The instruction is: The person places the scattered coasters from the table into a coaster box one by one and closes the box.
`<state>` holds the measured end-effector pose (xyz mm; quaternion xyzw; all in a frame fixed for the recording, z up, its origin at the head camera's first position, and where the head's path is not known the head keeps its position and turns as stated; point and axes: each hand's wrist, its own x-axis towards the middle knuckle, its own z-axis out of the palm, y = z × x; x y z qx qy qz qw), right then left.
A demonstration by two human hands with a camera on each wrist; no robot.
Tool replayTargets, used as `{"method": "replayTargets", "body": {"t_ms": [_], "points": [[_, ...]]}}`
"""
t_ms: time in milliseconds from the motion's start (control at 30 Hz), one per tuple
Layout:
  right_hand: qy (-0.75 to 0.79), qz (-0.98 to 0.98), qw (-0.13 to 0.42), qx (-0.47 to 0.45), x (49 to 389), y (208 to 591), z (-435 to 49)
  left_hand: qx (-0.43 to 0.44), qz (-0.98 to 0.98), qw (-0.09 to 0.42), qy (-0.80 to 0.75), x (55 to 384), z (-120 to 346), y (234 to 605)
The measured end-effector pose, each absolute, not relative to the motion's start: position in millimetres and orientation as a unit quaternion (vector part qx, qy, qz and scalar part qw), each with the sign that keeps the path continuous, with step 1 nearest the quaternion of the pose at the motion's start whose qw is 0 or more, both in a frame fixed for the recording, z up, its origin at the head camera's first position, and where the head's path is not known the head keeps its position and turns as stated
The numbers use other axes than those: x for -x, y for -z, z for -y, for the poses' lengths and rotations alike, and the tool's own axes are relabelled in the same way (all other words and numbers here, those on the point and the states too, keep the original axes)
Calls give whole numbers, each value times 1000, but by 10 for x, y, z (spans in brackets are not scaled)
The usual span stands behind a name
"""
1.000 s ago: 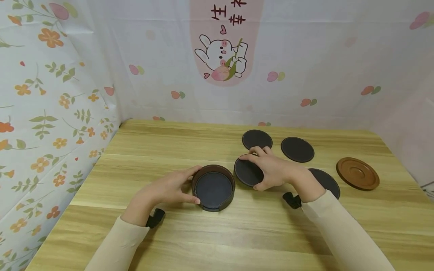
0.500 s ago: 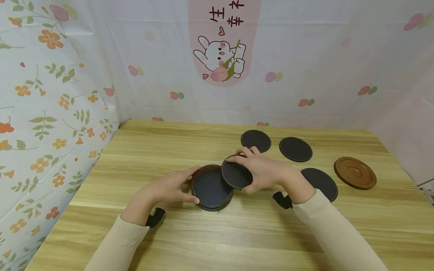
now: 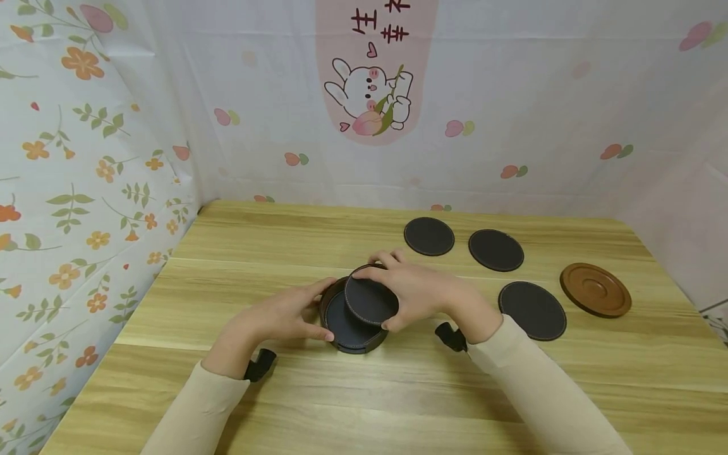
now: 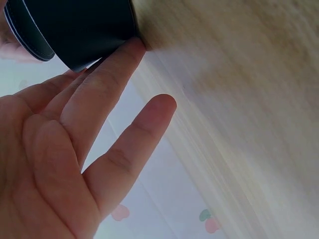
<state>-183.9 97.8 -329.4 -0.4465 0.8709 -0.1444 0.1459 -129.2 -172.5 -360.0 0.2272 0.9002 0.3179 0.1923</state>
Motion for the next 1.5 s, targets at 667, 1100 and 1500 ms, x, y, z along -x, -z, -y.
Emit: {"method": "replayTargets", "body": {"t_ms": [667, 1100, 1500], "points": [[139, -854, 165, 473, 1772, 3338, -736, -225, -898, 193, -326, 1292, 1740, 3598], [111, -861, 175, 464, 1736, 3351, -652, -230, -897, 196, -324, 1292, 1745, 3594], [124, -855, 163, 477, 1747, 3395, -681, -230, -897, 197, -321, 1291, 1750, 3587]]}}
